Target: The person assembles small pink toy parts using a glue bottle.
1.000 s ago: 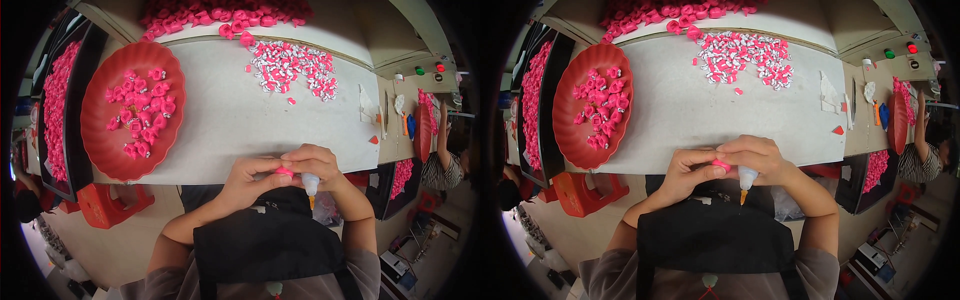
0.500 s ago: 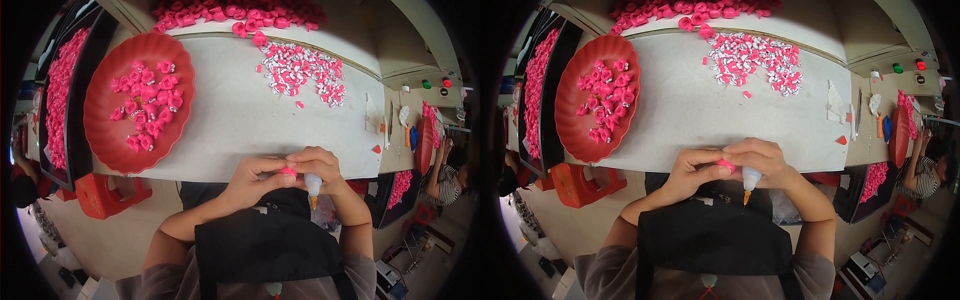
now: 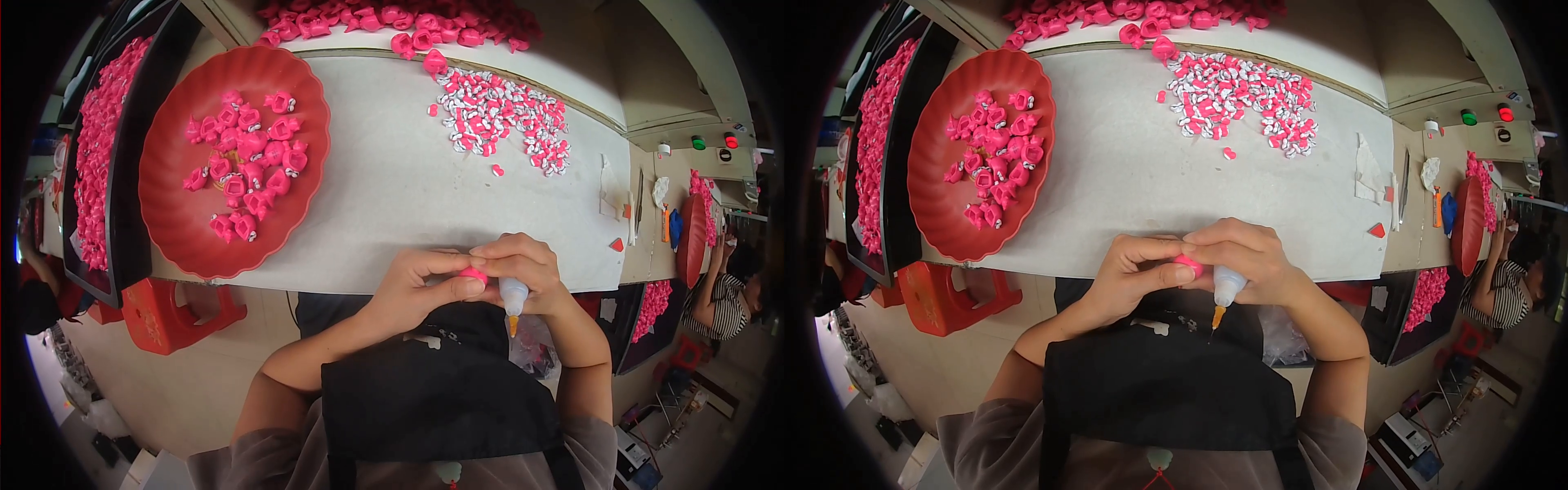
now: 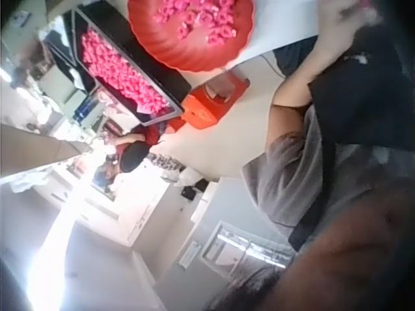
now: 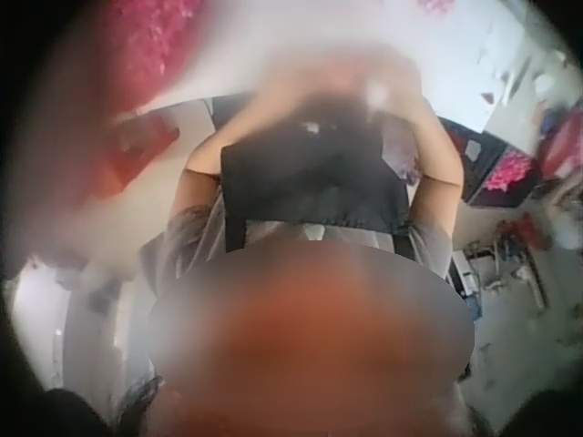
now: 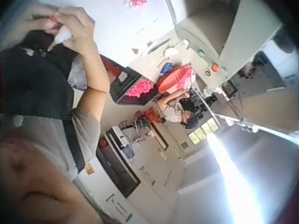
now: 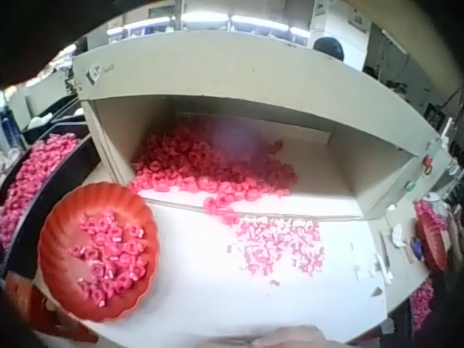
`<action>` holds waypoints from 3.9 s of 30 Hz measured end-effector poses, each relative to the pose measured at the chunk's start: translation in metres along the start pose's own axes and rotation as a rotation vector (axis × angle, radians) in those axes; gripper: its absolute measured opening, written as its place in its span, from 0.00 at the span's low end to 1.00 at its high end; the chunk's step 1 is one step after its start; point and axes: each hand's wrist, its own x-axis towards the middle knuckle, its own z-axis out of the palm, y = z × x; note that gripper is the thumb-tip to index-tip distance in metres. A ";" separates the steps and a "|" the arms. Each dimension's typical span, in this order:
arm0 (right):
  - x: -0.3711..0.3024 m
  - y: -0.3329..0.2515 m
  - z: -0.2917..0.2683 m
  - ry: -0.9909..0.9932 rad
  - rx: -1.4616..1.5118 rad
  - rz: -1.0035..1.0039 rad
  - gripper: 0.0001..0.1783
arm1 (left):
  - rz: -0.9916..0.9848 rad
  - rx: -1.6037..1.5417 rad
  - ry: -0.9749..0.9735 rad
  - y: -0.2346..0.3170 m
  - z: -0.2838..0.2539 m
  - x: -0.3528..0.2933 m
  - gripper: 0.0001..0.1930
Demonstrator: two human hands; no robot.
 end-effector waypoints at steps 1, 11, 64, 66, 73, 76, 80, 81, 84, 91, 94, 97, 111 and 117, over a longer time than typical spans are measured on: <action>0.000 0.001 0.001 0.000 0.001 0.000 0.17 | 0.000 0.000 0.001 0.000 0.000 -0.001 0.09; 0.002 -0.001 0.002 -0.013 -0.012 -0.018 0.17 | -0.019 -0.013 -0.008 -0.003 -0.003 -0.002 0.09; 0.008 -0.009 0.016 0.020 -0.006 0.122 0.17 | -0.029 -0.094 0.073 -0.001 -0.005 -0.014 0.10; 0.014 -0.012 0.024 0.029 0.038 0.168 0.17 | -0.085 -0.024 0.134 0.013 -0.007 -0.020 0.11; 0.008 -0.019 0.021 0.331 0.190 0.341 0.34 | 0.209 0.649 0.593 0.074 -0.041 -0.047 0.15; -0.018 -0.009 0.002 0.443 0.271 0.422 0.34 | 0.199 1.549 0.814 0.107 -0.061 -0.059 0.22; -0.046 -0.005 -0.003 0.639 0.242 0.540 0.32 | 0.391 1.592 0.608 0.130 -0.038 -0.009 0.20; -0.051 -0.003 -0.004 0.690 0.246 0.548 0.31 | 0.480 1.573 0.448 0.131 -0.029 0.017 0.18; -0.060 0.000 0.000 0.765 0.255 0.492 0.30 | 0.776 1.714 0.276 0.120 -0.013 0.118 0.11; -0.058 0.004 0.007 0.808 0.283 0.334 0.27 | 0.676 1.991 0.521 0.069 -0.024 0.262 0.16; -0.059 0.008 0.007 0.803 0.433 0.209 0.24 | 0.721 1.580 0.489 0.081 0.000 0.236 0.13; -0.061 0.004 0.005 0.767 0.562 0.247 0.22 | 0.358 0.678 0.268 0.079 0.010 0.169 0.11; -0.030 -0.039 -0.013 0.989 0.619 0.384 0.20 | 0.044 -0.124 0.160 0.004 -0.010 -0.002 0.12; -0.018 -0.041 0.004 0.939 0.326 0.173 0.24 | 0.030 -0.007 0.211 0.010 0.000 -0.005 0.14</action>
